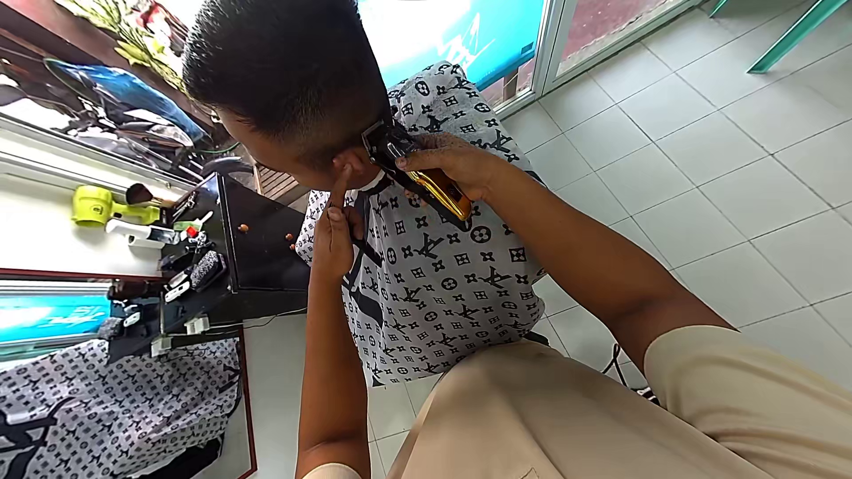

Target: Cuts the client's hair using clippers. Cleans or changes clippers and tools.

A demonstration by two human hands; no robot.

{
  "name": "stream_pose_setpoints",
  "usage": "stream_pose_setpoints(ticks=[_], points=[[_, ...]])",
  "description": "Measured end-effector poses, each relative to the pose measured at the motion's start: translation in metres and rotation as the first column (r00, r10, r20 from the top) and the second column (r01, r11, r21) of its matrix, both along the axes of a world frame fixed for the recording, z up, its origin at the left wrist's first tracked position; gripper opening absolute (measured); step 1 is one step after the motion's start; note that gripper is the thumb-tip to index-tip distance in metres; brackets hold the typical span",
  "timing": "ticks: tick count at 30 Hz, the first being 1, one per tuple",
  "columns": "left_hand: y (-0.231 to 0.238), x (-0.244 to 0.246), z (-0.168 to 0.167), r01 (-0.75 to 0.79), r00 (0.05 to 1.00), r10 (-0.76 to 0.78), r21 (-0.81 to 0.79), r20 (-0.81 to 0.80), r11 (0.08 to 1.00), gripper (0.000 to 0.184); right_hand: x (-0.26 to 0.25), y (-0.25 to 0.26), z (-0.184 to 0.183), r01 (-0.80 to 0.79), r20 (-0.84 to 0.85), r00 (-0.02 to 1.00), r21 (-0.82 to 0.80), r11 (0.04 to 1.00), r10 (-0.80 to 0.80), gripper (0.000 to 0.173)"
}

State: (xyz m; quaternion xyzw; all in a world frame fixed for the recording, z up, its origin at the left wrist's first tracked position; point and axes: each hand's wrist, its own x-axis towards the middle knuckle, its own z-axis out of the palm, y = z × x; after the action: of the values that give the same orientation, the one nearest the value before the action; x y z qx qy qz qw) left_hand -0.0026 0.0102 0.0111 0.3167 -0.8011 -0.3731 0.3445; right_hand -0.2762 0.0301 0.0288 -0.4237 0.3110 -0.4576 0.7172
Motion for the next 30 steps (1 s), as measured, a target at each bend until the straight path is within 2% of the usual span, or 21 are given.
stream_pose_setpoints(ticks=[7, 10, 20, 25, 27, 30], points=[[0.001, 0.000, 0.001, -0.014, 1.000, 0.014, -0.009, 0.014, 1.000, 0.084, -0.005, -0.006, -0.003, 0.005, 0.105, 0.995, -0.005, 1.000, -0.004, 0.021], [0.002, -0.001, 0.002, -0.032, 0.999, 0.032, 0.000, 0.023, 0.999, 0.084, -0.005, -0.006, -0.001, 0.000, 0.080, 0.997, 0.021, 1.000, -0.001, 0.017], [0.003, 0.001, -0.003, -0.041, 0.999, 0.041, 0.003, 0.022, 0.999, 0.085, -0.001, -0.003, 0.003, 0.068, 0.065, 0.996, -0.093, 0.993, -0.062, 0.027], [0.001, 0.003, -0.005, -0.032, 0.999, 0.032, -0.002, 0.008, 0.999, 0.083, 0.003, 0.003, 0.007, 0.072, -0.208, 0.975, -0.044, 0.996, -0.080, 0.035], [0.002, 0.002, -0.004, -0.042, 0.999, 0.042, -0.007, 0.017, 0.999, 0.084, 0.001, 0.001, 0.008, 0.064, -0.240, 0.968, -0.060, 0.996, -0.076, 0.040], [0.003, 0.000, -0.001, -0.028, 0.999, 0.028, -0.015, 0.016, 0.999, 0.083, -0.006, -0.005, 0.010, 0.018, -0.167, 0.985, -0.081, 0.997, -0.031, 0.035]])
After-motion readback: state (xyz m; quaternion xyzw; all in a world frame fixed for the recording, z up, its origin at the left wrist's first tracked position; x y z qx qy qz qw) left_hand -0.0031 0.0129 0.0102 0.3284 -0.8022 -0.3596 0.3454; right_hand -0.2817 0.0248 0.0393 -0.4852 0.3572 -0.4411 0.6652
